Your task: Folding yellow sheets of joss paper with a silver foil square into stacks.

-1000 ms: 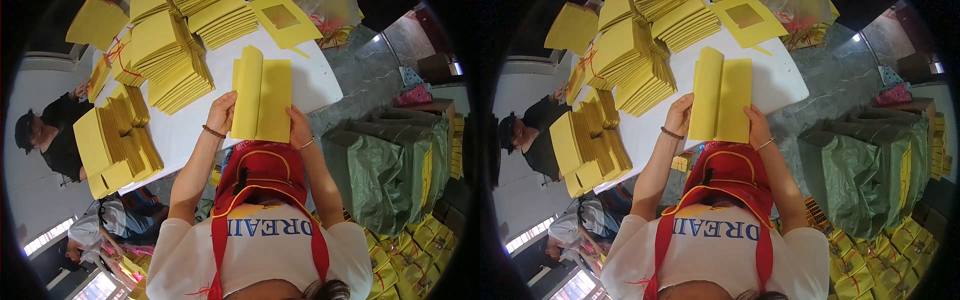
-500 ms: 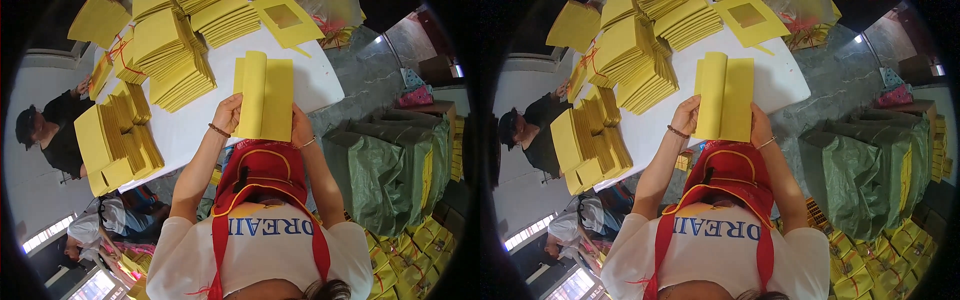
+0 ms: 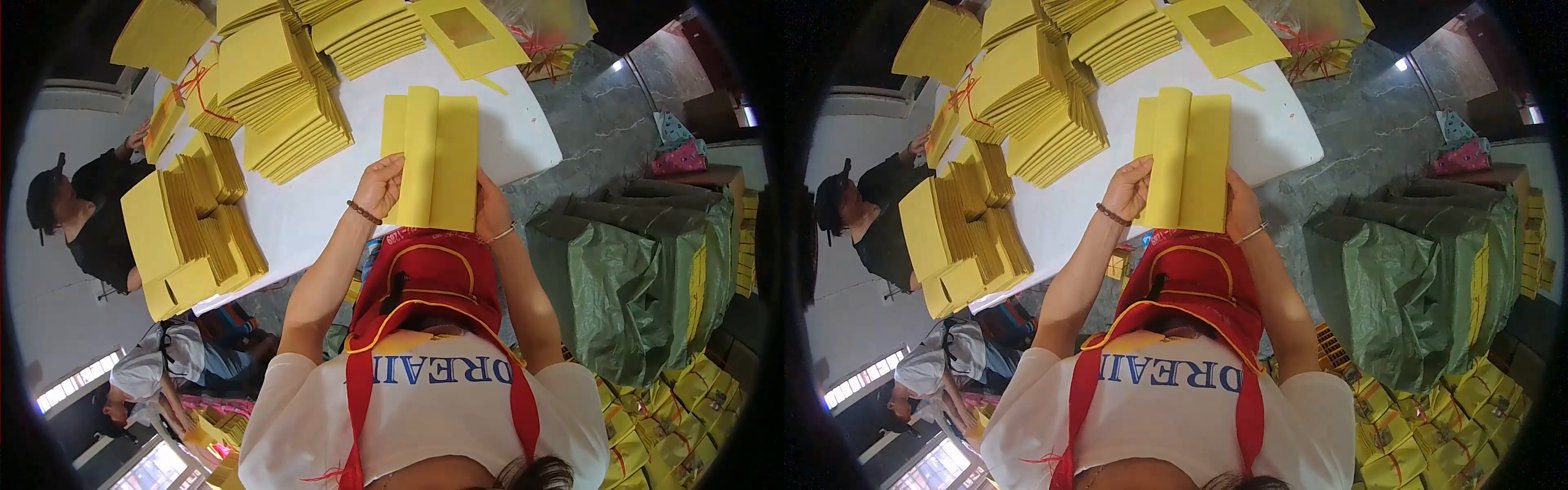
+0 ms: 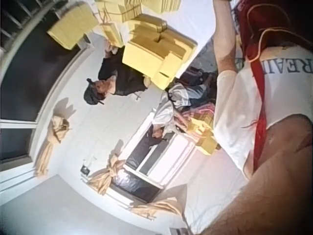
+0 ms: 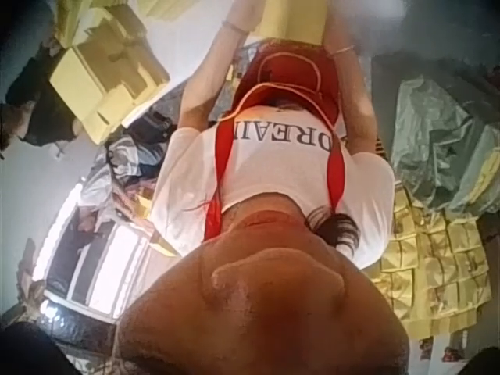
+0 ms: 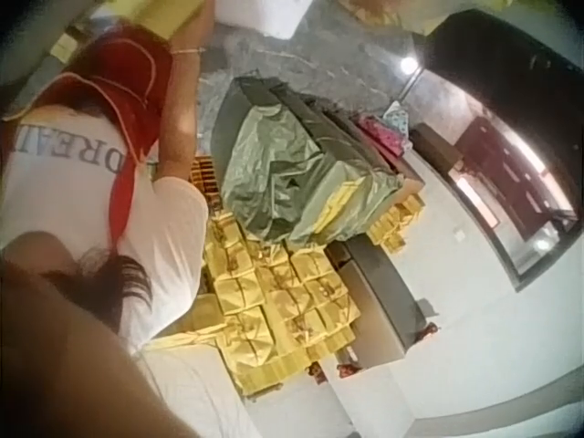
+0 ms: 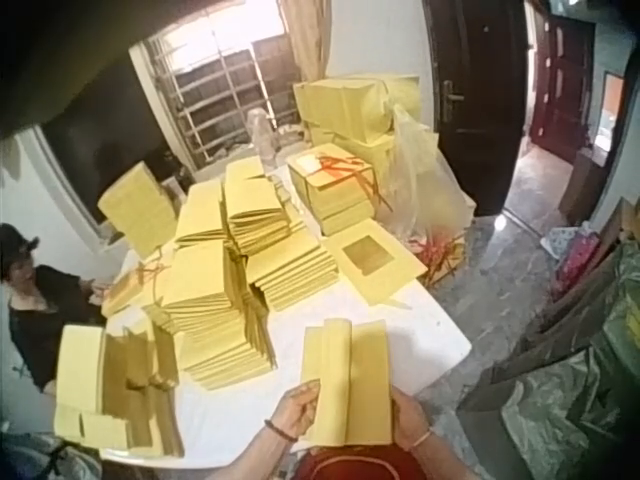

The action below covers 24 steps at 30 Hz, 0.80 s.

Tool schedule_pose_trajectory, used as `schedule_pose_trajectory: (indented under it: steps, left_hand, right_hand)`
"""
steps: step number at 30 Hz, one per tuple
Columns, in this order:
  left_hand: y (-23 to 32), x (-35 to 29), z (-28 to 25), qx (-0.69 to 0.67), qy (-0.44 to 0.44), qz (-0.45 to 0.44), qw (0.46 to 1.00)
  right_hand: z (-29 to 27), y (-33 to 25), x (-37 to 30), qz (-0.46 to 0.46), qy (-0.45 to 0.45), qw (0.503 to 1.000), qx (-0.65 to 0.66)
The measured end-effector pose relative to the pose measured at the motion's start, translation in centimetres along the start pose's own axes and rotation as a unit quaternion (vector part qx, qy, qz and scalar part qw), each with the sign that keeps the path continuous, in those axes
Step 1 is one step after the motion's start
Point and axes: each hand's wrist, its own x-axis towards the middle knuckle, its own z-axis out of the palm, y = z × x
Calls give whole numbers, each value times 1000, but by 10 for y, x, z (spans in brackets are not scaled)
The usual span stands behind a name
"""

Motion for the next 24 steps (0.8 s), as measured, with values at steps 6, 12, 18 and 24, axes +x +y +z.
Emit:
schedule_pose_trajectory:
  steps: [6,12,18,24]
  left_hand:
    - [-1,0,0,0,-3,2,1000]
    - [-2,-1,2,10,-6,4,1000]
    - [-5,1,-2,23,2,5,1000]
    - [-3,-4,3,74,-31,-1,997]
  right_hand:
    - [11,-3,-6,-11,14,1000,-12]
    - [6,0,-4,-23,8,999,-27]
    - [9,-3,-5,-17,6,1000,-22]
    - [9,-2,-5,-22,15,1000,-10]
